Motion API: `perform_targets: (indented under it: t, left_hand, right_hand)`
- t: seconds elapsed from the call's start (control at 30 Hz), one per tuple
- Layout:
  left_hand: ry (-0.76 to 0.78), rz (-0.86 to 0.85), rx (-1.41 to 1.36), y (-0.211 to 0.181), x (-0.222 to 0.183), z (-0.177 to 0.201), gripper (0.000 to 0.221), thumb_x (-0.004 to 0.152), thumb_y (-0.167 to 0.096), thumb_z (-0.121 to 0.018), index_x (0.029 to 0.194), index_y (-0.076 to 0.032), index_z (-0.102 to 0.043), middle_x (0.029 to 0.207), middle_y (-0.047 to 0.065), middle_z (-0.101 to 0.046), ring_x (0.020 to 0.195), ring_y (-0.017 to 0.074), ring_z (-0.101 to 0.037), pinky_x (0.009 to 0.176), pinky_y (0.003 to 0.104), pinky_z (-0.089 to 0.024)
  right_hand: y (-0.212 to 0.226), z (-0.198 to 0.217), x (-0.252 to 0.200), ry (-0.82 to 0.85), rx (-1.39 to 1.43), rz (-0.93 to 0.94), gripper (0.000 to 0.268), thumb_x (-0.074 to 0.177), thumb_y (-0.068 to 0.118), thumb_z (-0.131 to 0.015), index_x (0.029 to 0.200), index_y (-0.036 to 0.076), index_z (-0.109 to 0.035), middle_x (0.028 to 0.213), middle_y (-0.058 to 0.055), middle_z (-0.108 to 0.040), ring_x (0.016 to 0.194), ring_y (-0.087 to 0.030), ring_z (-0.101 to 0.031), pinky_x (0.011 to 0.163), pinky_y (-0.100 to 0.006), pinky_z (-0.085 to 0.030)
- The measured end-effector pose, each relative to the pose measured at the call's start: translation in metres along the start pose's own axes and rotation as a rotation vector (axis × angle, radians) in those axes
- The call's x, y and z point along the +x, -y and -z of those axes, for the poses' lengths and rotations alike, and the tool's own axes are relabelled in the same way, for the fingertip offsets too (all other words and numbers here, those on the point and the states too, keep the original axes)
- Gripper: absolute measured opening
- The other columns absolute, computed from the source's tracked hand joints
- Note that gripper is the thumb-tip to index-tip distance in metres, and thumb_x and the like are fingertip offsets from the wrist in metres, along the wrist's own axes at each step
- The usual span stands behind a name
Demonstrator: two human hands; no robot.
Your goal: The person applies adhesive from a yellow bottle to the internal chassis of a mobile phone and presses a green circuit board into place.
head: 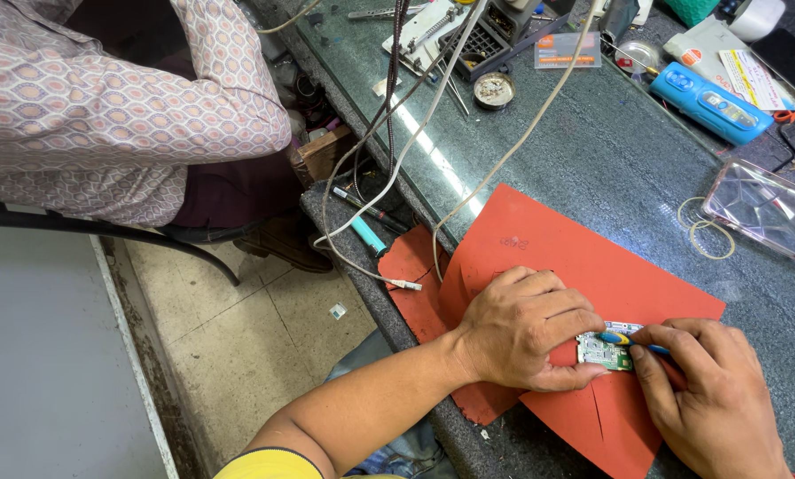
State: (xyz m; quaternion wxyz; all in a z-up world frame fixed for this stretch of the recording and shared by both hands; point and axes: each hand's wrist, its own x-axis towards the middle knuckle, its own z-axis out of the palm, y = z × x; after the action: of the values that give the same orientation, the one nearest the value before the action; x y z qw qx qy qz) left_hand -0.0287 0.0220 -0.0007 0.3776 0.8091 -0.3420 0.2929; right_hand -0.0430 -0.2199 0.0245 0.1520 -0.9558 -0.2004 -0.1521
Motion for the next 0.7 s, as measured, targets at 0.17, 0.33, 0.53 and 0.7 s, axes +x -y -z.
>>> perform_targets:
  t: [0.17, 0.33, 0.53, 0.7]
  left_hand:
    - [0.004, -0.001, 0.002, 0.0011, -0.0004, -0.0003, 0.037, 0.086, -0.046, -0.078, 0.107, -0.016, -0.071, 0.098, -0.004, -0.069, 0.091, 0.0141, -0.065, 0.080, 0.029, -0.047]
    - [0.007, 0.003, 0.003, 0.0012, -0.0007, -0.0013, 0.037, 0.086, -0.047, -0.077, 0.107, -0.017, -0.071, 0.099, -0.005, -0.070, 0.092, 0.0132, -0.065, 0.081, 0.029, -0.046]
    - [0.011, 0.004, 0.003, 0.0011, -0.0010, -0.0018, 0.037, 0.086, -0.046, -0.077, 0.107, -0.017, -0.071, 0.098, -0.005, -0.069, 0.091, 0.0132, -0.064, 0.081, 0.029, -0.046]
    - [0.009, 0.002, 0.007, 0.0010, -0.0007, -0.0011, 0.037, 0.086, -0.046, -0.077, 0.106, -0.017, -0.071, 0.099, -0.005, -0.069, 0.091, 0.0136, -0.065, 0.081, 0.029, -0.047]
  right_hand:
    - [-0.0006, -0.0011, -0.0005, 0.001, -0.002, -0.009, 0.021, 0.080, 0.015, -0.078, 0.099, 0.008, -0.075, 0.101, -0.008, -0.067, 0.096, -0.028, -0.064, 0.089, -0.040, -0.052]
    - [-0.0016, -0.0018, -0.0011, 0.009, -0.007, -0.012, 0.021, 0.080, 0.016, -0.078, 0.099, 0.008, -0.075, 0.101, -0.008, -0.067, 0.096, -0.027, -0.064, 0.088, -0.040, -0.053]
    - [-0.0007, -0.0011, -0.0012, 0.003, -0.002, -0.014, 0.021, 0.080, 0.016, -0.077, 0.099, 0.009, -0.074, 0.101, -0.008, -0.067, 0.097, -0.027, -0.064, 0.089, -0.040, -0.053]
    - [-0.0014, -0.0007, -0.0007, 0.031, -0.012, -0.031, 0.021, 0.080, 0.016, -0.078, 0.099, 0.009, -0.075, 0.101, -0.007, -0.068, 0.096, -0.026, -0.064, 0.089, -0.040, -0.052]
